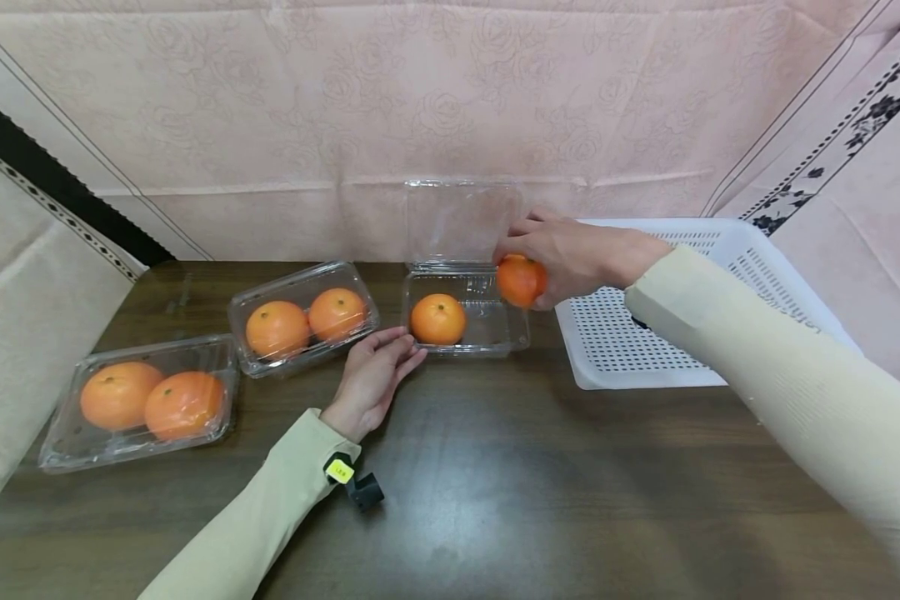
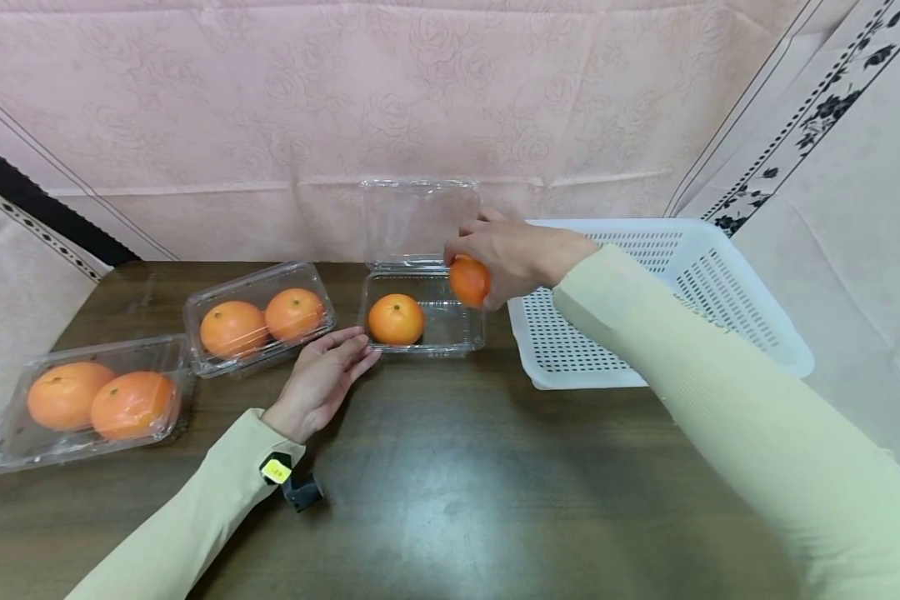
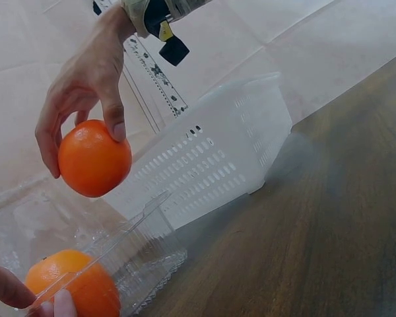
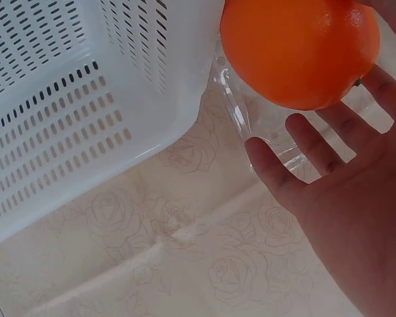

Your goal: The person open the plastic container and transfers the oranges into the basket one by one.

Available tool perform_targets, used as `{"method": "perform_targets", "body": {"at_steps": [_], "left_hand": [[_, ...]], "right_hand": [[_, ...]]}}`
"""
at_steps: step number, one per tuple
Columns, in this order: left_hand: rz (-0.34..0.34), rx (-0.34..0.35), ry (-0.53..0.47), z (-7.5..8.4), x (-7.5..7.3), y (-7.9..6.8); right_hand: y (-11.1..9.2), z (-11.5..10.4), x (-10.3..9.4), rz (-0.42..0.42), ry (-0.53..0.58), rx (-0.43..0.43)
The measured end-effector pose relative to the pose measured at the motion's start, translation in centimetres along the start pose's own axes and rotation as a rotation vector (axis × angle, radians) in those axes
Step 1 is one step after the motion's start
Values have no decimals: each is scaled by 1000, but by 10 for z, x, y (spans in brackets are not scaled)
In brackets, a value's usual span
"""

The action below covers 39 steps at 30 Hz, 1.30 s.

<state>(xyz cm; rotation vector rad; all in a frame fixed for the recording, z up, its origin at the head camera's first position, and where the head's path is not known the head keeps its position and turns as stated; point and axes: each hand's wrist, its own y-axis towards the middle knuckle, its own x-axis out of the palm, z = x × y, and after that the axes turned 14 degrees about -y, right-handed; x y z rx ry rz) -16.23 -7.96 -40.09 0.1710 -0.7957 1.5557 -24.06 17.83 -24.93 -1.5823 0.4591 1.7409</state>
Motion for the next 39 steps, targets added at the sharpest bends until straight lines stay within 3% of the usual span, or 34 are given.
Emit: {"method": "perform_targets", "body": {"at_steps": [39], "left_hand": [[4, 24, -12, -2, 1, 1]], "right_hand": [[-19, 12, -10, -27, 23, 62]]}}
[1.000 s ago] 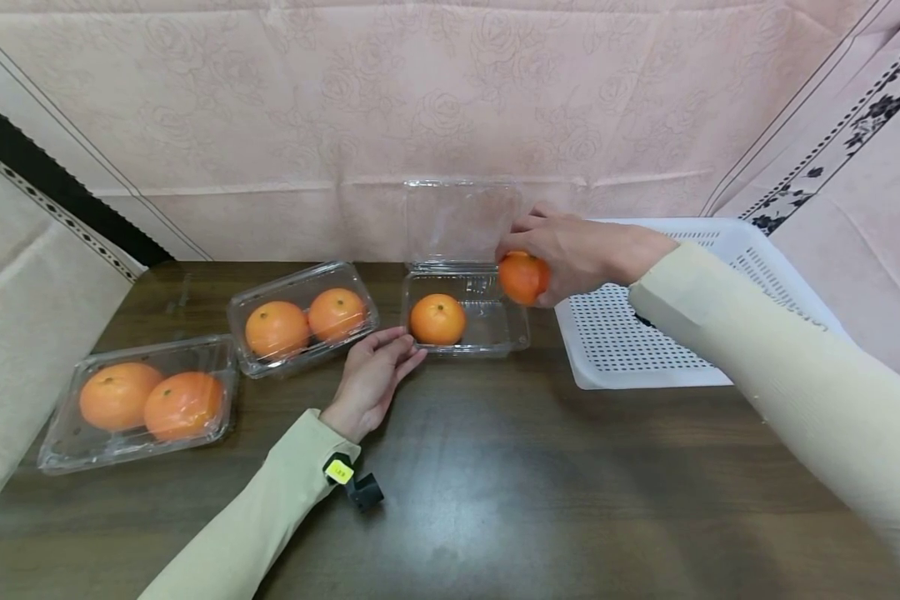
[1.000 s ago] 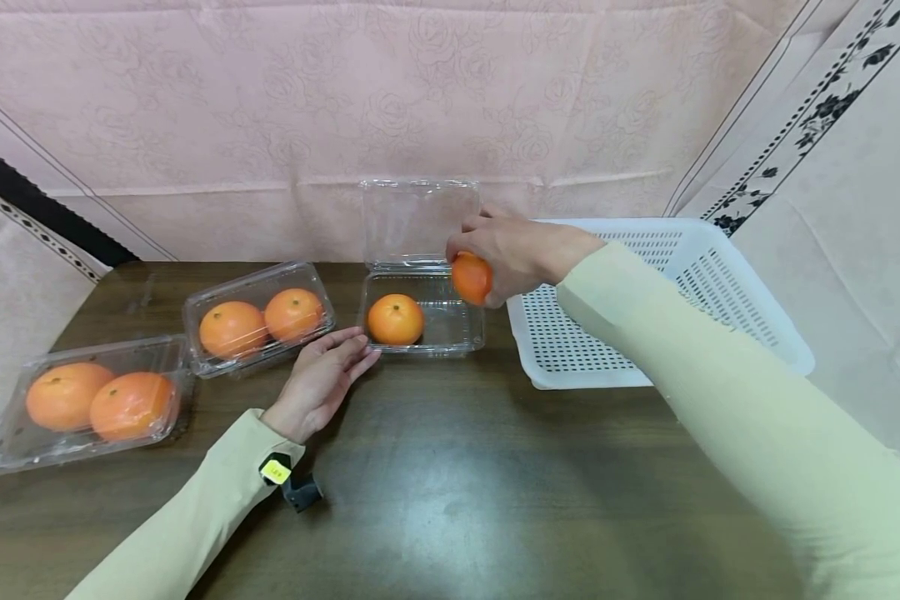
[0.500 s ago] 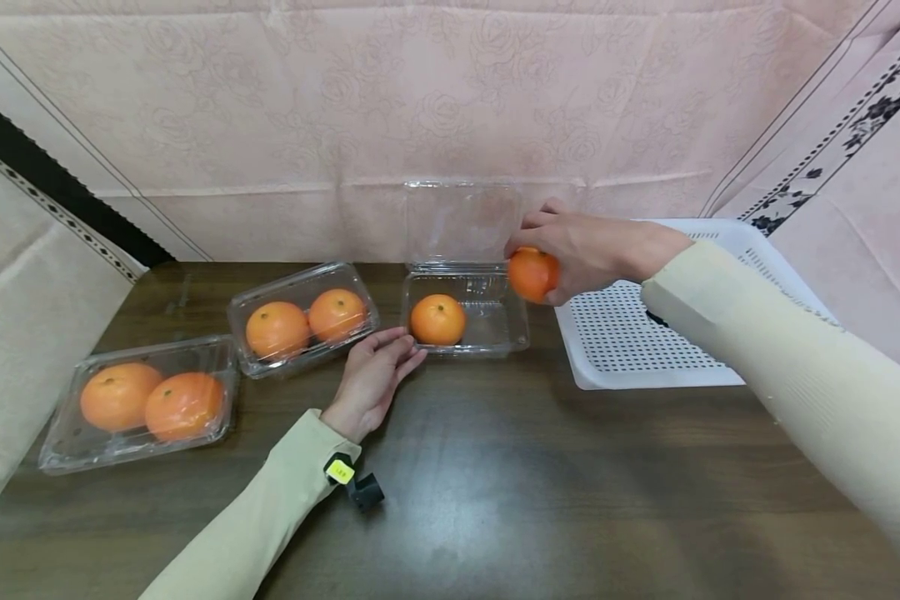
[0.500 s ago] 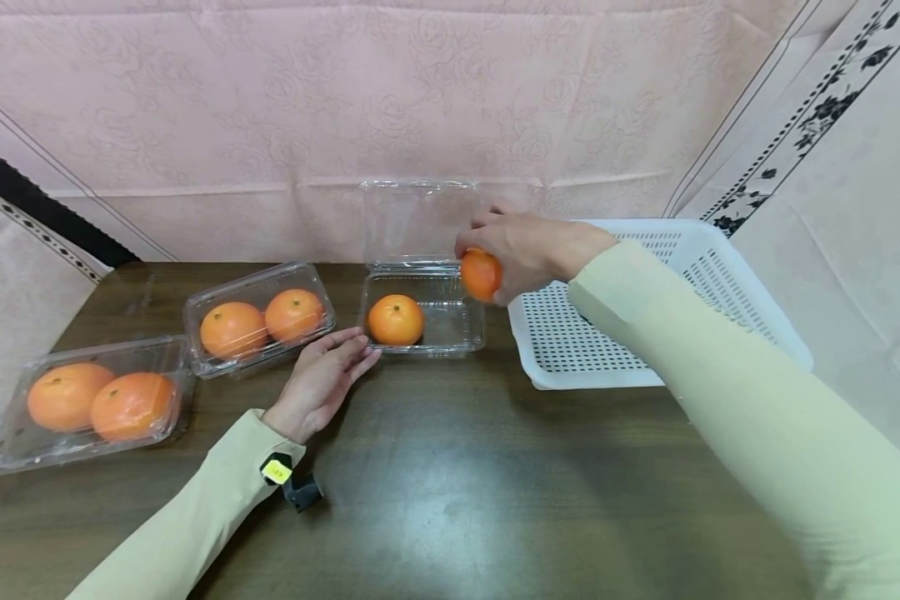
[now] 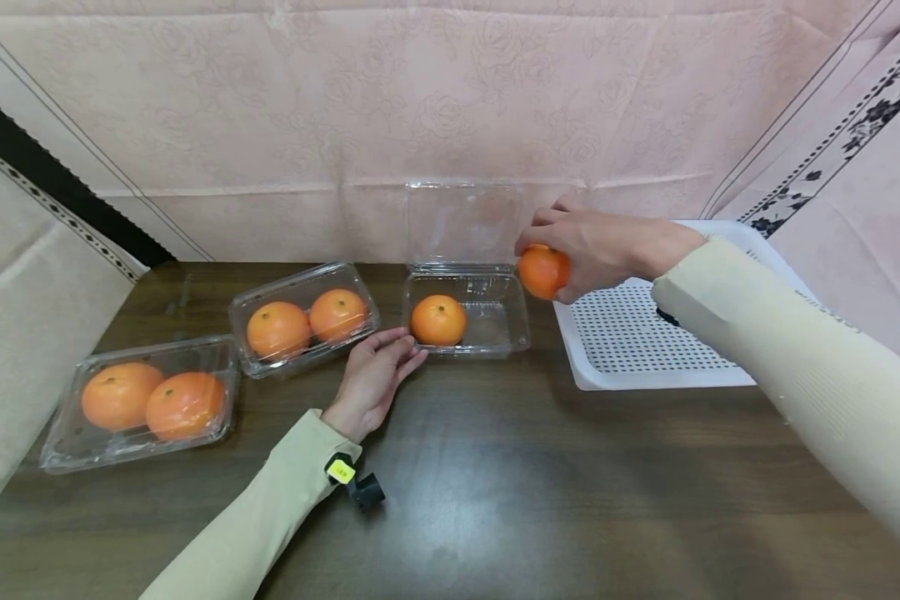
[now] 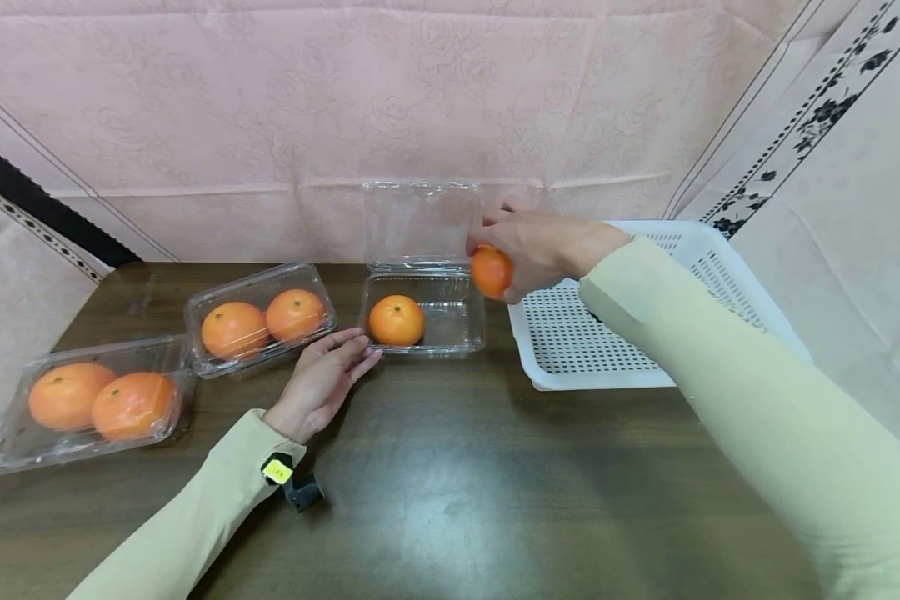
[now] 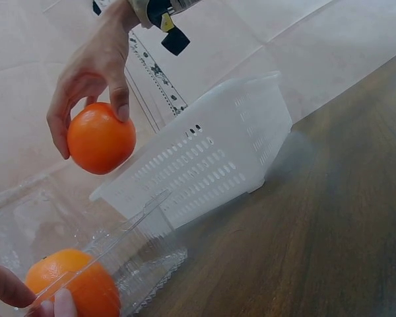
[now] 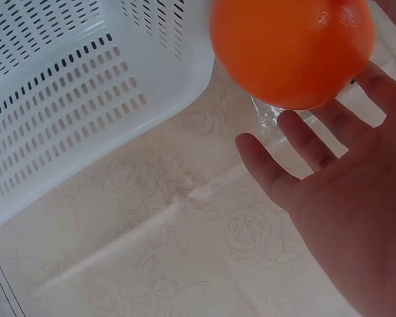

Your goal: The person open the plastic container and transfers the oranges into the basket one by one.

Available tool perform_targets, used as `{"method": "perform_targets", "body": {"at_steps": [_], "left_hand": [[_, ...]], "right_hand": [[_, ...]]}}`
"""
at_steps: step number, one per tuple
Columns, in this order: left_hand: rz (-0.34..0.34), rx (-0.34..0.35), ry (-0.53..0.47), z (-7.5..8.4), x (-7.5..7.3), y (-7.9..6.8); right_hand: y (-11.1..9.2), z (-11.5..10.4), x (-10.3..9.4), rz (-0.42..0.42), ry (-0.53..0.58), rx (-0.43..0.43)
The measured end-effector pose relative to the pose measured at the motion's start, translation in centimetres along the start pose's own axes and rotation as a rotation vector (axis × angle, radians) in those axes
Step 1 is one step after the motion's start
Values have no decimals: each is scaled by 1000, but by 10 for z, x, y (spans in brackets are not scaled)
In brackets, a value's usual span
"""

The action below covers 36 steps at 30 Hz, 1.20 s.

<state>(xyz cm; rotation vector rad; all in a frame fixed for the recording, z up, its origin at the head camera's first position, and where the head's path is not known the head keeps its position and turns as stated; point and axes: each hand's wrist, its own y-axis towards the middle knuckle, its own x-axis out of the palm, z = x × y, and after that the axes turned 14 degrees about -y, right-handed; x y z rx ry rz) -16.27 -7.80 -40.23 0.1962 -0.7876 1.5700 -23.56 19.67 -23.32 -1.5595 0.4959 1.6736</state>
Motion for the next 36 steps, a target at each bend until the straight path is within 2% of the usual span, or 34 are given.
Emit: {"method": "perform_targets", "body": {"at_steps": [36], "left_hand": [[2, -12, 8, 1, 1, -1]], "right_hand": [[-22, 24, 6, -9, 55, 38]]}}
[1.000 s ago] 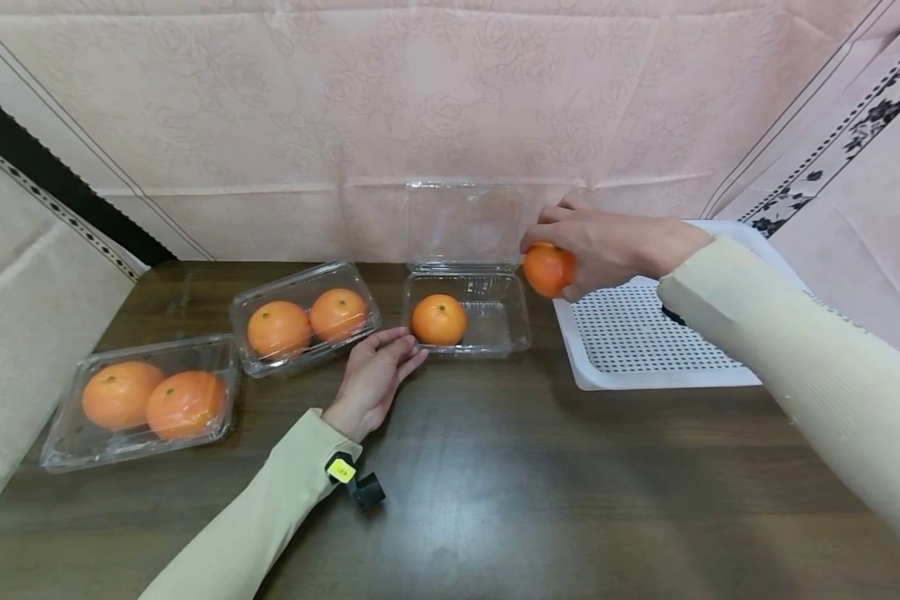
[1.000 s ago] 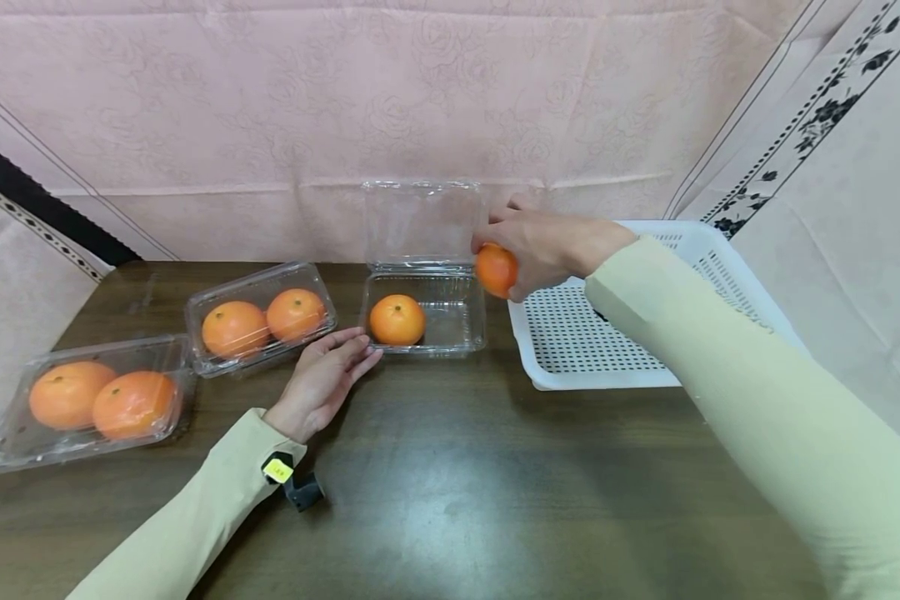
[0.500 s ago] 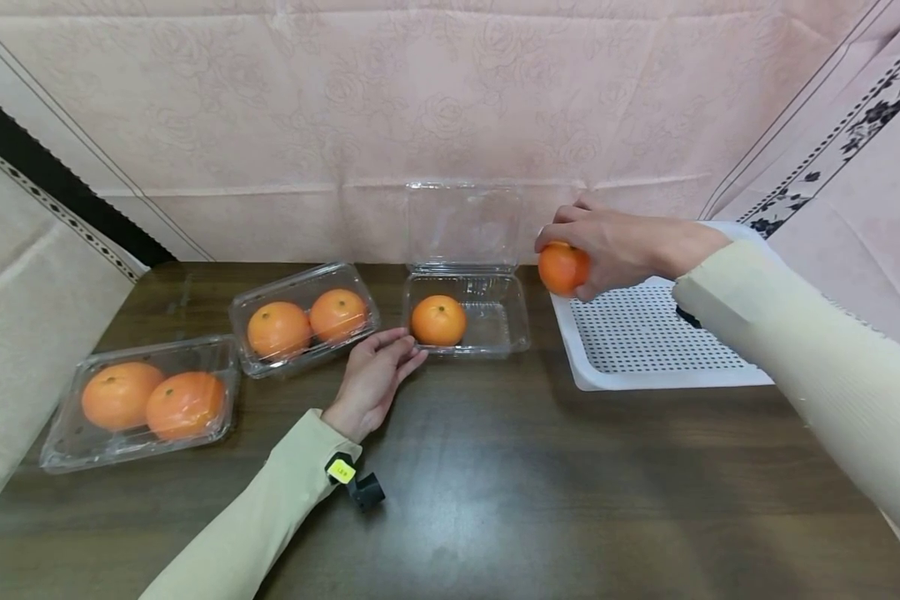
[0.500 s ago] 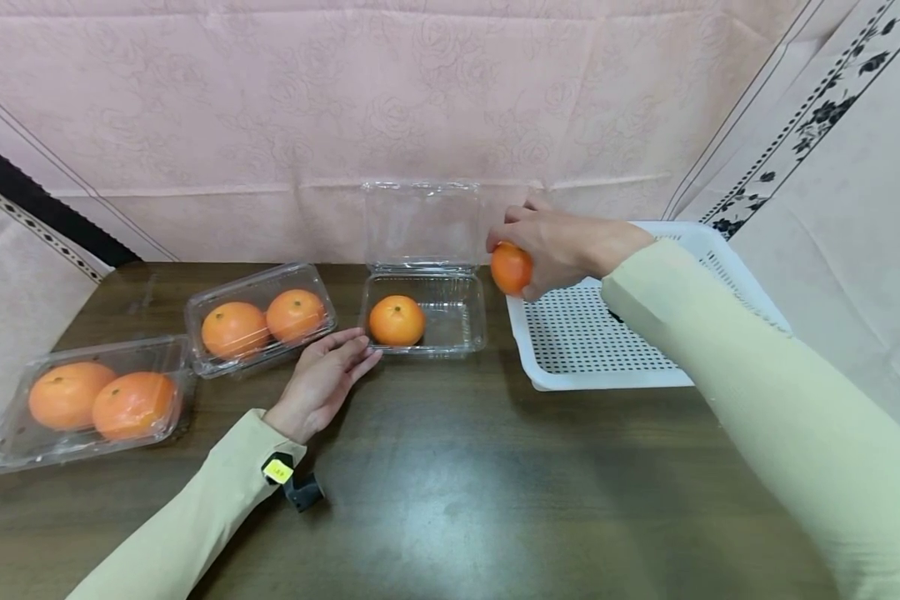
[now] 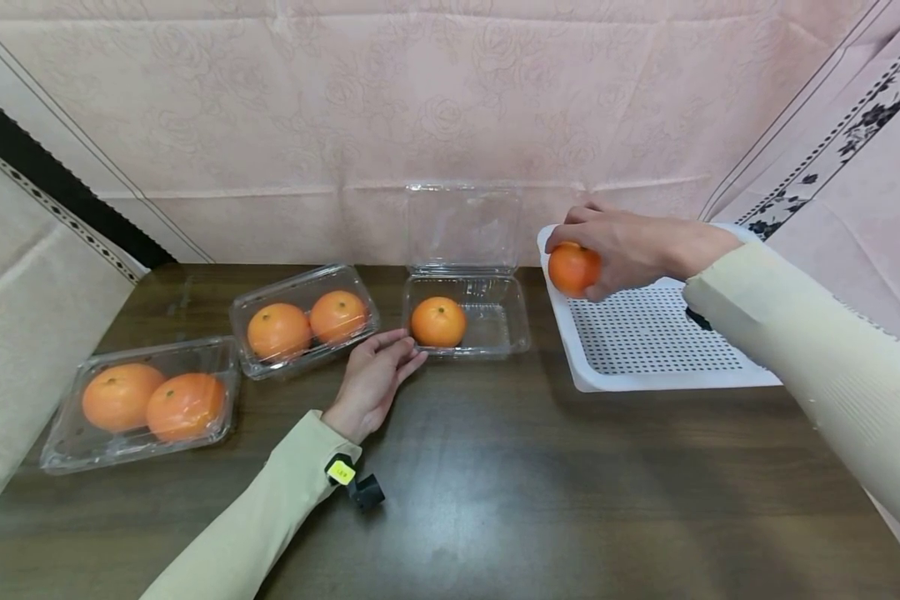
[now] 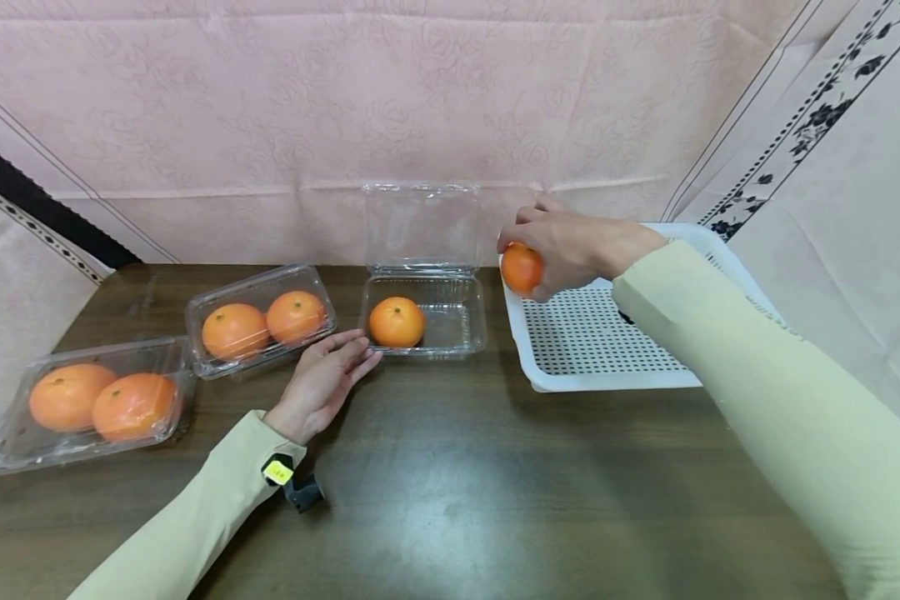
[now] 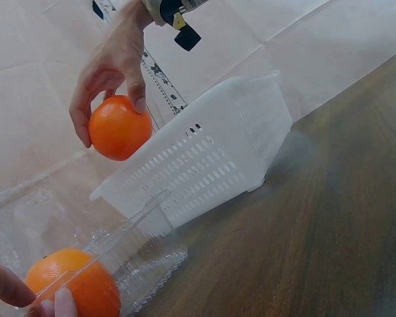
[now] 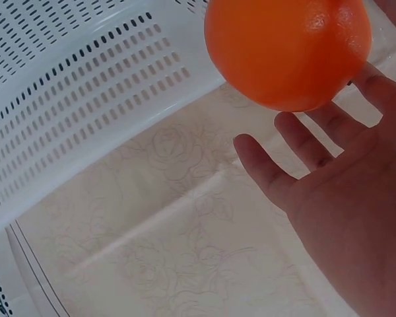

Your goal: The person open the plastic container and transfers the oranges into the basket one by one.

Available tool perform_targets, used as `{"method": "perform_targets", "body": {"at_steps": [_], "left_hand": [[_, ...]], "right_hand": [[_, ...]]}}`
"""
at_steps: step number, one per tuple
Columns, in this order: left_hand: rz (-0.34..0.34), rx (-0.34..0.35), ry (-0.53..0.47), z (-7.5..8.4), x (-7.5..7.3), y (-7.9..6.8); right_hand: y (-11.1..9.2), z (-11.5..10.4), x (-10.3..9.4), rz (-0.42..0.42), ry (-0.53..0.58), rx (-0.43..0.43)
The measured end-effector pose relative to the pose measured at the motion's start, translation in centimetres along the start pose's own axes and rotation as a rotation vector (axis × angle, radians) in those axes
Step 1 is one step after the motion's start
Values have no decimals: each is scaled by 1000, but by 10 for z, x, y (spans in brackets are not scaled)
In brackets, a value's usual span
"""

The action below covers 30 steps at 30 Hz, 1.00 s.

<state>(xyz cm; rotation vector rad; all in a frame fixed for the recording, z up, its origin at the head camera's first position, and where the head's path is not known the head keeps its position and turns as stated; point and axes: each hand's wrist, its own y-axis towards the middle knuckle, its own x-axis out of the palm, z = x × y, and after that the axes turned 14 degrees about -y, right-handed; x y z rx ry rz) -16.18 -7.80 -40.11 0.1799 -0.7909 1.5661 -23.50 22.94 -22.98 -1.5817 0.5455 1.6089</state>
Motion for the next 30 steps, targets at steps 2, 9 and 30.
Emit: {"method": "perform_targets", "body": {"at_steps": [2, 9, 30], "left_hand": [[-1, -3, 4, 0, 0, 0], [4, -3, 8, -2, 0, 1], [-11, 30, -8, -3, -1, 2]], "right_hand": [[-1, 1, 1, 0, 0, 1], [-2, 6, 6, -15, 18, 27], [-1, 17, 23, -20, 26, 84]]}}
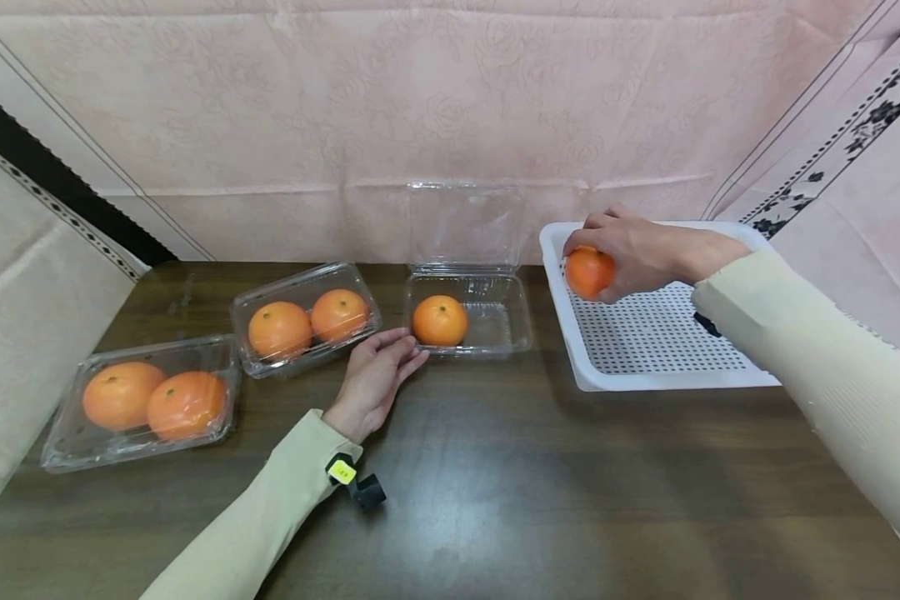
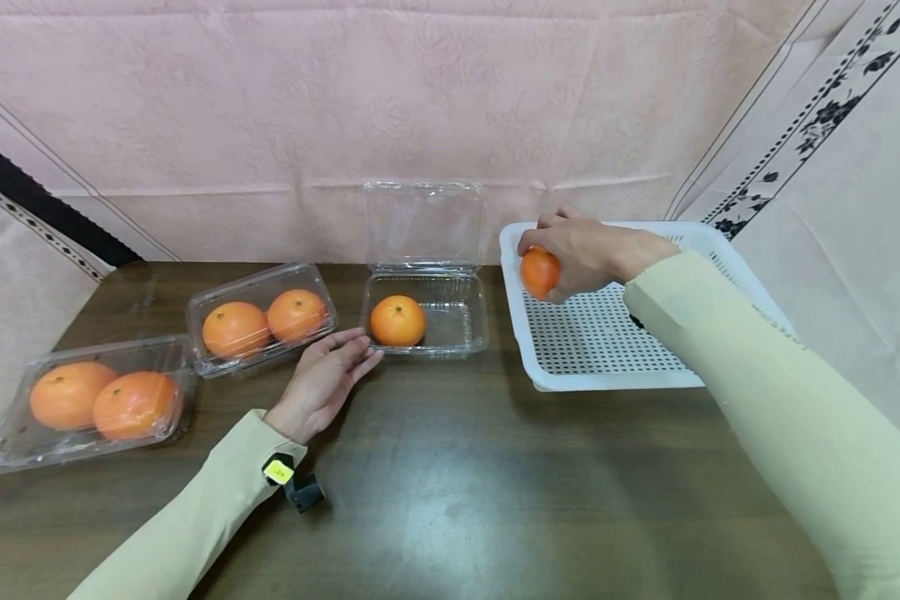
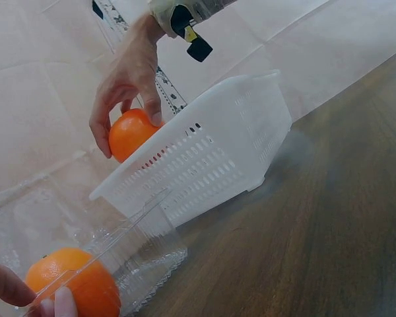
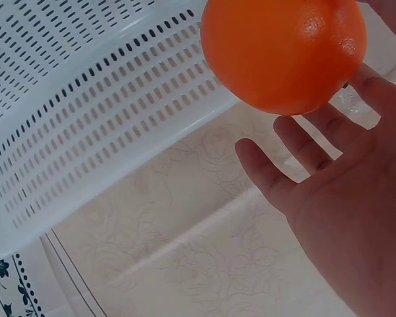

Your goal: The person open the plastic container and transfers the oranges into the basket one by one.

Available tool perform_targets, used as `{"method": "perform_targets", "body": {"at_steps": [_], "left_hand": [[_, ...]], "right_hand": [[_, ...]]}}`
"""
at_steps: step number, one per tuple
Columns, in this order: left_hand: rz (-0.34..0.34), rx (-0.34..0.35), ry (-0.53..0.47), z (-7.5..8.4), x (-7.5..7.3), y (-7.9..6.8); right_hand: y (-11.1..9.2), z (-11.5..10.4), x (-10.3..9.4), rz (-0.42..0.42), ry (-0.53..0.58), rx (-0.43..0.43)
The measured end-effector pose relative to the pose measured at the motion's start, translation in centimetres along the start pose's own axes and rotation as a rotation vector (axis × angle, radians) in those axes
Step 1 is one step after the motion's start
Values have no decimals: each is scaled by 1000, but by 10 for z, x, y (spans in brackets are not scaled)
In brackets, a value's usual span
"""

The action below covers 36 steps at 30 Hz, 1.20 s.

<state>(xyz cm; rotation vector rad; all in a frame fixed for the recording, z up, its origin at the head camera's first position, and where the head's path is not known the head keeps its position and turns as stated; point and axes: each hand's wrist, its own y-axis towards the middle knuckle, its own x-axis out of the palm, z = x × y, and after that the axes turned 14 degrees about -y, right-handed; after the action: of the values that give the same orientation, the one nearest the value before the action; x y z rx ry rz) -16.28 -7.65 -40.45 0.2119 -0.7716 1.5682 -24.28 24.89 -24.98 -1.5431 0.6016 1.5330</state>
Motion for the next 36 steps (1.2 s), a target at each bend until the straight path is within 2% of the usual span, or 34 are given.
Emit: {"method": "perform_targets", "body": {"at_steps": [14, 26, 36], "left_hand": [[-1, -15, 11, 7, 3, -2], [2, -25, 7, -1, -1, -3], [-1, -6, 15, -1, 0, -2]], "right_hand": [[3, 10, 5, -21, 1, 23], [1, 13, 19, -26, 10, 33], [4, 17, 23, -42, 1, 52]]}}
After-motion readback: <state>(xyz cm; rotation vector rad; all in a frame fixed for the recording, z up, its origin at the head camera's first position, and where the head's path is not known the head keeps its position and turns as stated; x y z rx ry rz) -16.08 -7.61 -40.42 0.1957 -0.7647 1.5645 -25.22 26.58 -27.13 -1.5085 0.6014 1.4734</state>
